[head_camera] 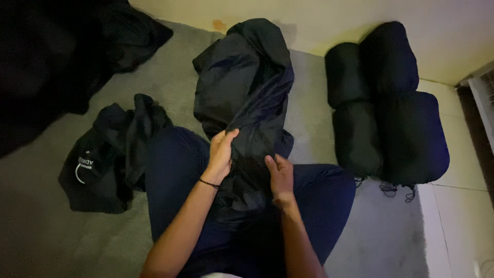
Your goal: The person sits on the floor and folds a dark-colored jacket by hand. They align the sleeves and smooth the fabric, folding the garment into a smaller shape.
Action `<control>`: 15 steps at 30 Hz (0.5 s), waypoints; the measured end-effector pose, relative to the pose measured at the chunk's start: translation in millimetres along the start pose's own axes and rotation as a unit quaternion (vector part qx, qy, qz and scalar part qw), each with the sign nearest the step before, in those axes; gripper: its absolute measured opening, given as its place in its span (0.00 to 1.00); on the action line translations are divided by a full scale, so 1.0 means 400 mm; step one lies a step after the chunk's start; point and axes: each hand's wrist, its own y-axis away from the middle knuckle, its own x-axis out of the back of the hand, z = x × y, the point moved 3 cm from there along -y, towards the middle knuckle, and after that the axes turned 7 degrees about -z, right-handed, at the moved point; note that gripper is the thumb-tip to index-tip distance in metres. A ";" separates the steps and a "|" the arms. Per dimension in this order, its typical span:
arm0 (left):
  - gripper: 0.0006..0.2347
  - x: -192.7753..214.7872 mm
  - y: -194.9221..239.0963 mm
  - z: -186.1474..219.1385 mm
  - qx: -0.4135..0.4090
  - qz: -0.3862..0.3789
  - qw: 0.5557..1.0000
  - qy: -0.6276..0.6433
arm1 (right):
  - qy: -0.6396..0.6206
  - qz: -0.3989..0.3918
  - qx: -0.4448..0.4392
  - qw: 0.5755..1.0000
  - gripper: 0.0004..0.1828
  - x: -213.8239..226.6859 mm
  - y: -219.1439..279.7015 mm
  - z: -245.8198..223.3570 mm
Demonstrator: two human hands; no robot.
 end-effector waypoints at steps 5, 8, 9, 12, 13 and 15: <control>0.08 0.008 -0.015 -0.027 0.018 -0.038 0.999 -0.013 | -0.045 -0.072 -0.039 0.996 0.05 0.053 -0.013 0.039; 0.10 -0.036 0.028 -0.017 0.035 -0.130 0.991 -0.015 | -0.095 -0.029 -0.086 0.991 0.25 0.115 -0.031 0.131; 0.08 -0.068 0.057 0.001 0.041 -0.181 0.982 -0.029 | -0.158 0.045 -0.127 0.978 0.45 0.130 -0.027 0.148; 0.02 -0.097 0.107 -0.037 0.047 -0.290 0.943 -0.157 | -0.098 0.026 -0.163 0.981 0.48 0.149 -0.054 0.116; 0.02 -0.082 0.091 -0.066 0.047 -0.289 0.943 -0.158 | -0.099 0.025 -0.164 0.981 0.48 0.132 -0.056 0.095; 0.04 -0.062 0.063 -0.128 0.081 -0.373 0.900 -0.211 | -0.043 0.097 -0.088 0.990 0.18 0.110 -0.066 0.040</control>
